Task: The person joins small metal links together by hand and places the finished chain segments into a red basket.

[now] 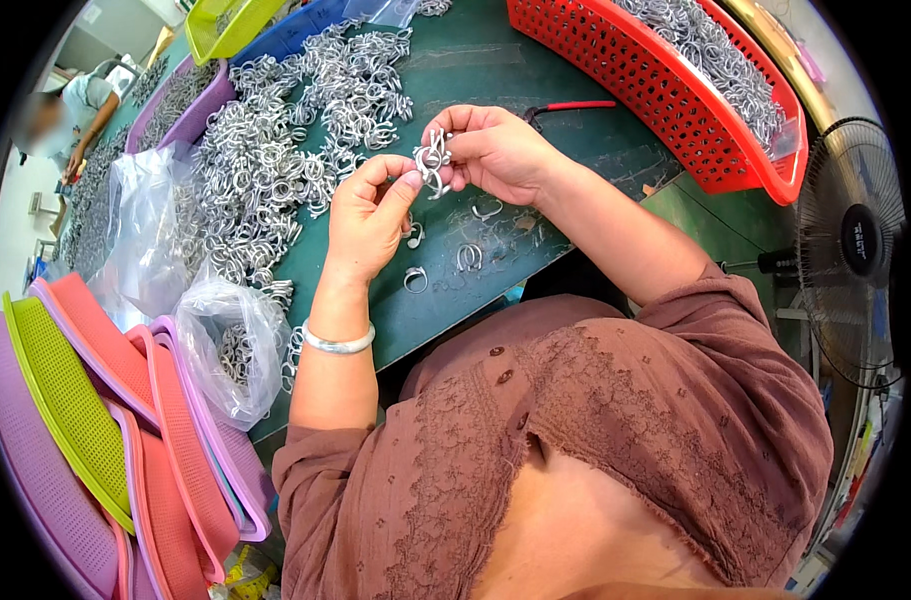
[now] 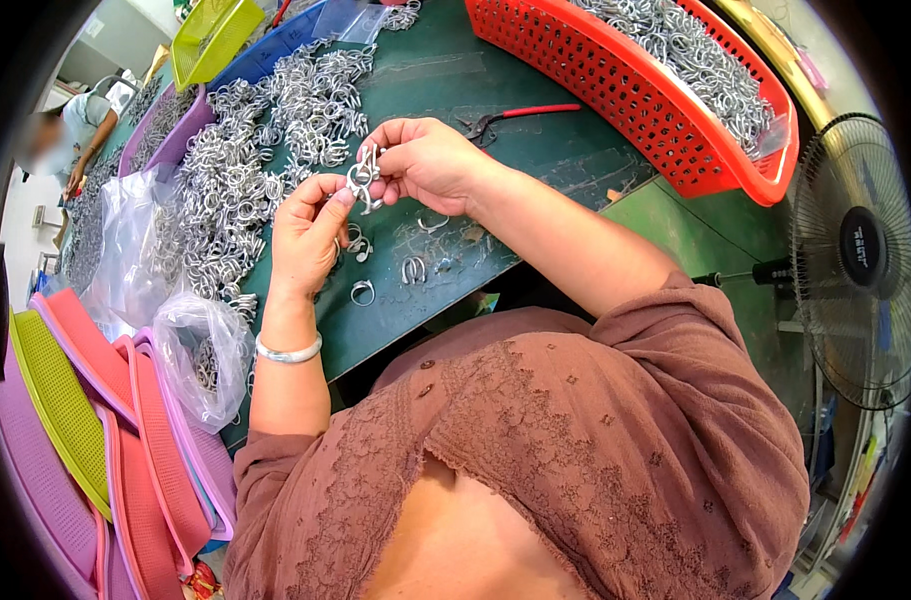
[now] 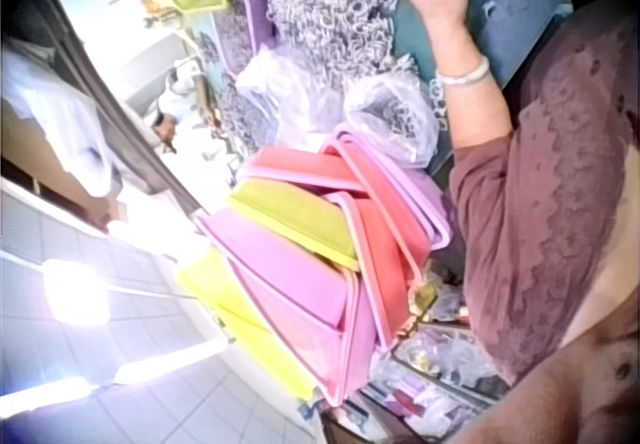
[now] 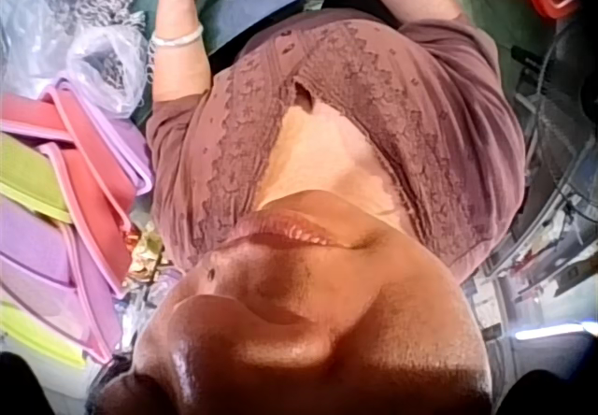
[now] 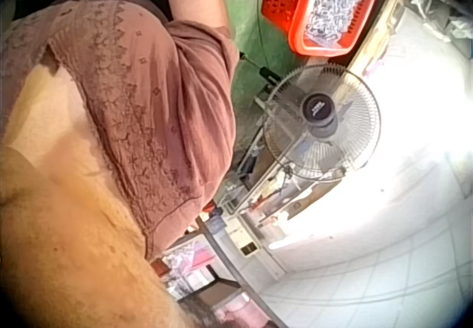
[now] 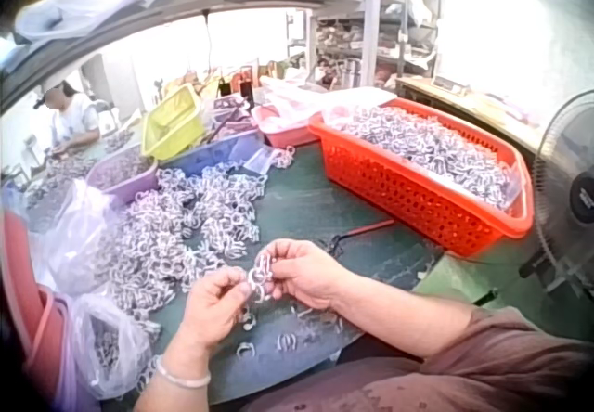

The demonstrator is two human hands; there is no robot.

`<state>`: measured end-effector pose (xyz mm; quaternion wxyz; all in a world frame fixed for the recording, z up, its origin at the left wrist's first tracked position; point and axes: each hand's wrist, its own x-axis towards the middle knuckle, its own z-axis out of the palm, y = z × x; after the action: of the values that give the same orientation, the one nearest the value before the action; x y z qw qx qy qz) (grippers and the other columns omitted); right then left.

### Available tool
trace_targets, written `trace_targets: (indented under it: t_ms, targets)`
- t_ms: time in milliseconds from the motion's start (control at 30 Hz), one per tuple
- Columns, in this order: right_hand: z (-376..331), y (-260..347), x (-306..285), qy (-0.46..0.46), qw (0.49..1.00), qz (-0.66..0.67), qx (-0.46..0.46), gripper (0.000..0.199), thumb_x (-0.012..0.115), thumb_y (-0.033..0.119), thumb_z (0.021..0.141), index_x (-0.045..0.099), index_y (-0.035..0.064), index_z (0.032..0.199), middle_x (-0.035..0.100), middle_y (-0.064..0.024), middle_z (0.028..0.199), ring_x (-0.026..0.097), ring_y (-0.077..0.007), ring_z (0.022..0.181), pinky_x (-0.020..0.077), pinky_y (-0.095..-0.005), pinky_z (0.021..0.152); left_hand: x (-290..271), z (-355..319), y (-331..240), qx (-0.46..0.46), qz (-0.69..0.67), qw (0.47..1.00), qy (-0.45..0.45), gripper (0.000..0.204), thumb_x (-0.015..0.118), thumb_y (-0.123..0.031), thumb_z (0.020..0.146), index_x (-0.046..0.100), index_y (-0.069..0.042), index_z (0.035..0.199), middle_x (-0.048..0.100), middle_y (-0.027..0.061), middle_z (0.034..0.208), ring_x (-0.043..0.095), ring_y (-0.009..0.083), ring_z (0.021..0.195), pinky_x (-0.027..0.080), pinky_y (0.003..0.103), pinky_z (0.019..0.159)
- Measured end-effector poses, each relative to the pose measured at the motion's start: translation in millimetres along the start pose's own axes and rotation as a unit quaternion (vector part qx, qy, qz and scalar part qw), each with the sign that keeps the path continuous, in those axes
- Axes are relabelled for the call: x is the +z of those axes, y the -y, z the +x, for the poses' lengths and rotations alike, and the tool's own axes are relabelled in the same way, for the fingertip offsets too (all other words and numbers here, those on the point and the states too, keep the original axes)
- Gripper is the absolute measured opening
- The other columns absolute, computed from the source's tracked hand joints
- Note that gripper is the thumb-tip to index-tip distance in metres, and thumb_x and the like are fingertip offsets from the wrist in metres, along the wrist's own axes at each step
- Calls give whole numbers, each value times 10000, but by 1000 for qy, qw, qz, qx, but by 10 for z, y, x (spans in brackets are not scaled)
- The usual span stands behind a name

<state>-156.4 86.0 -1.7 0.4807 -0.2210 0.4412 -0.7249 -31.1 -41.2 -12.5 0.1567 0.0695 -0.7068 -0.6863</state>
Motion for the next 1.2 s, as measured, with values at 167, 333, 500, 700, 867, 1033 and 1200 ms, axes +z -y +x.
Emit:
trace_targets:
  t_ms: [167,333,500,700,867,1033,1200]
  targets:
    - [-15,1,-9,29,999,-26,27,116,489,-27,760,516,-21,872,554,-72,755,526,-118,584,428,-212,510,-4,1,-74,-42,-22,998,46,89,550,-105,818,560,-18,803,516,-27,636,421,14,487,338,152,420]
    - [-42,58,-22,86,996,-29,24,160,480,-35,737,514,-23,893,554,-68,765,538,-118,612,431,-215,522,-46,6,-61,-90,-112,987,78,90,545,-114,824,541,-26,801,524,-5,658,418,34,470,345,159,426]
    - [-65,145,-49,134,989,-56,29,207,493,-34,731,511,-28,938,556,-65,799,553,-117,658,441,-212,545,-80,16,6,-109,-189,972,83,102,521,-135,847,530,-38,815,530,14,670,415,51,454,336,162,424]
    - [-77,147,16,85,992,-84,26,165,580,22,731,521,-26,878,539,-46,734,543,-113,607,433,-213,506,-95,25,14,-117,-198,971,62,105,500,-131,856,532,-40,812,536,21,656,417,55,446,329,166,420]
    - [-59,118,20,53,991,-118,21,125,595,50,739,523,-6,825,535,-34,695,533,-105,584,415,-209,467,-79,26,9,-132,-207,969,24,78,488,-87,846,529,-29,814,540,26,646,426,60,442,333,168,409]
    - [-40,120,39,30,990,-136,16,90,555,39,763,522,-7,833,530,-27,677,530,-89,565,402,-188,450,8,32,-79,-138,-165,976,-21,118,481,-43,819,550,-5,907,524,9,639,407,41,436,313,152,393]
    - [-26,134,110,1,989,-149,27,66,542,45,770,522,-3,811,531,-31,661,534,-95,535,392,-189,407,-15,19,-28,-114,-130,984,-33,143,495,-47,813,569,7,923,547,8,670,419,34,451,319,141,399]
